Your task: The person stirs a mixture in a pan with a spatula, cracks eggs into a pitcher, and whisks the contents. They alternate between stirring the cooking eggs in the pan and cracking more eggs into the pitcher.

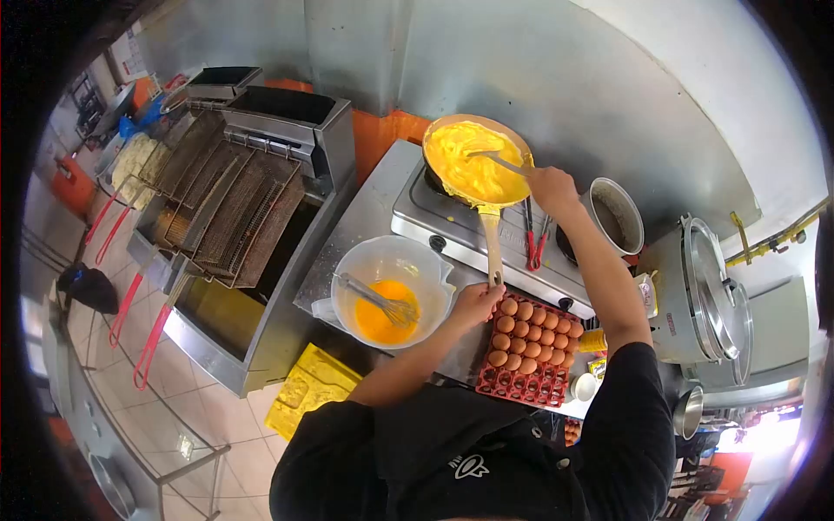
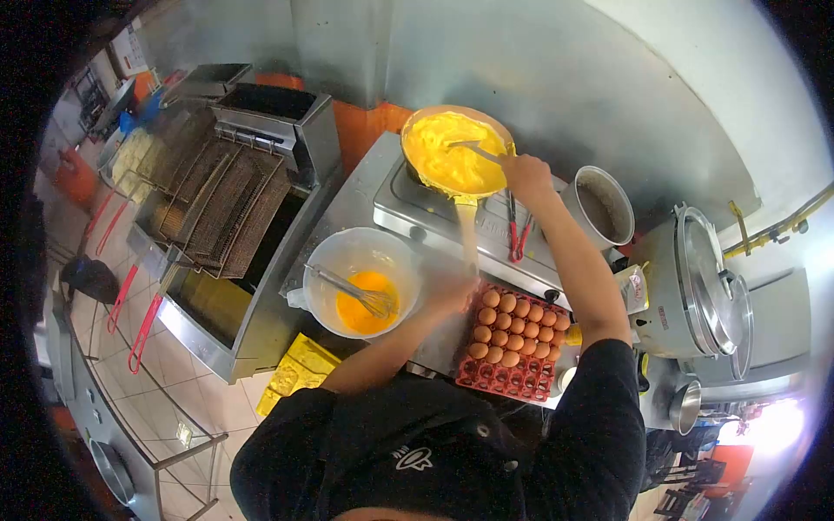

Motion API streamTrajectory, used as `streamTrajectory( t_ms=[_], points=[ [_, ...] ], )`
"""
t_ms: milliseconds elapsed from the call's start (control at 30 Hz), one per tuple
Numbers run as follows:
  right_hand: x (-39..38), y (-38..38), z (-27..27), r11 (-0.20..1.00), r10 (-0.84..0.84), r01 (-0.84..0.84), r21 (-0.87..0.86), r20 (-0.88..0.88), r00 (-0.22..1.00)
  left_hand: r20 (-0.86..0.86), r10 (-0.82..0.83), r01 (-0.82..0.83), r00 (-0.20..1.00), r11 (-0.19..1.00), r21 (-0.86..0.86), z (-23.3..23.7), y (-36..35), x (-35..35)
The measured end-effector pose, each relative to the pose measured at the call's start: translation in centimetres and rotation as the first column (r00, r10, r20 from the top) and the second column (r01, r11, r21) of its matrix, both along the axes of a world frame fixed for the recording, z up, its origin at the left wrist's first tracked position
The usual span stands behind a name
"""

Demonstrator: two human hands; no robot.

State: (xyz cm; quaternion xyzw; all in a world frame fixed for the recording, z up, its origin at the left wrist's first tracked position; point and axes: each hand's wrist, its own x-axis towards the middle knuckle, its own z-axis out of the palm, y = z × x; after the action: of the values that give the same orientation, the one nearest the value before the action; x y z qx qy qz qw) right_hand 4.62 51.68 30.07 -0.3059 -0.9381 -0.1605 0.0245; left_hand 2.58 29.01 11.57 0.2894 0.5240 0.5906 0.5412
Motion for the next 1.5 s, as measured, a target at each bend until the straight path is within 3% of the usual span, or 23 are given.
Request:
streamTrajectory(
  t_ms=[200, 300, 367, 500, 567, 700, 767, 900, 1000, 1067, 1100, 1167, 1267, 1300, 1367, 1400, 1467, 1500],
  points=[
    [2.1, -3.3, 9.2, 0.995, -0.022, 0.027, 0.098, -0.043, 0.999, 0.055, -0.007, 0.006, 0.998, 1.000, 0.022, -1.1, 0.5, 0.2],
    [2.8, -3.8, 11.7, 0.982, 0.009, -0.021, 0.188, 0.062, 0.998, 0.100, 0.007, -0.012, 0.995, 0.999, 0.045, -0.7, 0.4, 0.4],
    [2.4, -3.4, 12.1, 0.978, 0.040, -0.095, 0.187, 0.282, 0.959, 0.091, 0.027, -0.032, 0.995, 0.998, 0.050, -0.7, 0.5, 0.7],
    [0.8, -1.9, 9.1, 0.973, 0.076, -0.137, 0.187, 0.300, 0.951, 0.093, 0.091, -0.089, 0.991, 0.996, -0.018, 0.6, -0.1, 1.1],
    [-0.3, -0.2, 7.4, 0.976, -0.016, -0.074, 0.205, 0.406, 0.914, 0.132, 0.110, -0.113, 0.985, 0.993, 0.017, 0.3, 0.0, 1.4],
    [-1.0, 4.5, 5.4, 0.980, -0.061, -0.007, 0.200, 0.332, 0.941, 0.170, 0.124, -0.127, 0.978, 0.992, 0.003, 1.3, -0.4, 1.4],
    [-0.8, 7.2, 3.9, 0.978, 0.040, -0.099, 0.185, 0.297, 0.954, 0.147, 0.110, -0.109, 0.983, 0.994, -0.017, 1.0, -0.1, 1.3],
    [-0.9, 7.3, 3.0, 0.968, 0.033, -0.103, 0.227, 0.294, 0.955, 0.101, 0.075, -0.070, 0.992, 0.996, -0.048, 0.3, 0.2, 1.2],
    [-0.2, 5.1, 4.8, 0.991, 0.044, -0.066, 0.116, 0.186, 0.982, 0.125, 0.051, -0.050, 0.991, 0.999, -0.016, 0.0, 0.2, 1.0],
    [0.6, 4.9, 5.6, 0.994, 0.102, -0.100, 0.037, -0.055, 0.993, 0.126, 0.056, -0.054, 0.990, 0.998, -0.022, -0.2, 0.2, 1.0],
    [0.7, 4.8, 6.1, 0.994, 0.102, -0.100, 0.034, -0.052, 0.993, 0.121, 0.057, -0.054, 0.991, 0.998, -0.025, -0.1, 0.2, 1.0],
    [0.7, 4.6, 7.4, 0.994, -0.080, 0.082, -0.075, 0.026, 0.996, 0.102, 0.061, -0.059, 0.993, 0.998, -0.016, -0.3, 0.3, 1.0],
    [0.2, 5.8, 6.1, 0.982, -0.186, 0.186, 0.017, 0.026, 0.982, 0.063, 0.072, -0.072, 0.995, 0.997, -0.015, -0.1, 0.4, 1.1],
    [0.1, 7.3, 4.8, 0.983, -0.184, 0.184, 0.016, 0.024, 0.983, 0.044, 0.079, -0.079, 0.996, 0.997, -0.022, 0.0, 0.4, 1.0],
    [-0.6, 9.8, 3.0, 0.988, -0.099, 0.080, -0.132, -0.142, 0.985, 0.049, 0.064, -0.063, 0.997, 0.998, -0.023, -0.5, 0.4, 0.9],
    [-1.1, 10.0, 2.8, 0.989, -0.087, 0.068, -0.130, -0.147, 0.985, 0.056, 0.046, -0.045, 0.997, 0.999, -0.025, -0.7, 0.5, 0.8],
    [-2.2, 10.0, 2.2, 0.922, -0.123, 0.071, -0.380, -0.114, 0.986, 0.007, 0.058, -0.057, 0.998, 0.998, -0.028, -0.2, 0.3, 0.5],
    [-2.6, 10.9, 1.1, 0.922, -0.113, 0.059, -0.382, -0.121, 0.986, -0.036, 0.056, -0.057, 0.998, 0.998, -0.035, 0.1, 0.2, 0.4]
  ],
)
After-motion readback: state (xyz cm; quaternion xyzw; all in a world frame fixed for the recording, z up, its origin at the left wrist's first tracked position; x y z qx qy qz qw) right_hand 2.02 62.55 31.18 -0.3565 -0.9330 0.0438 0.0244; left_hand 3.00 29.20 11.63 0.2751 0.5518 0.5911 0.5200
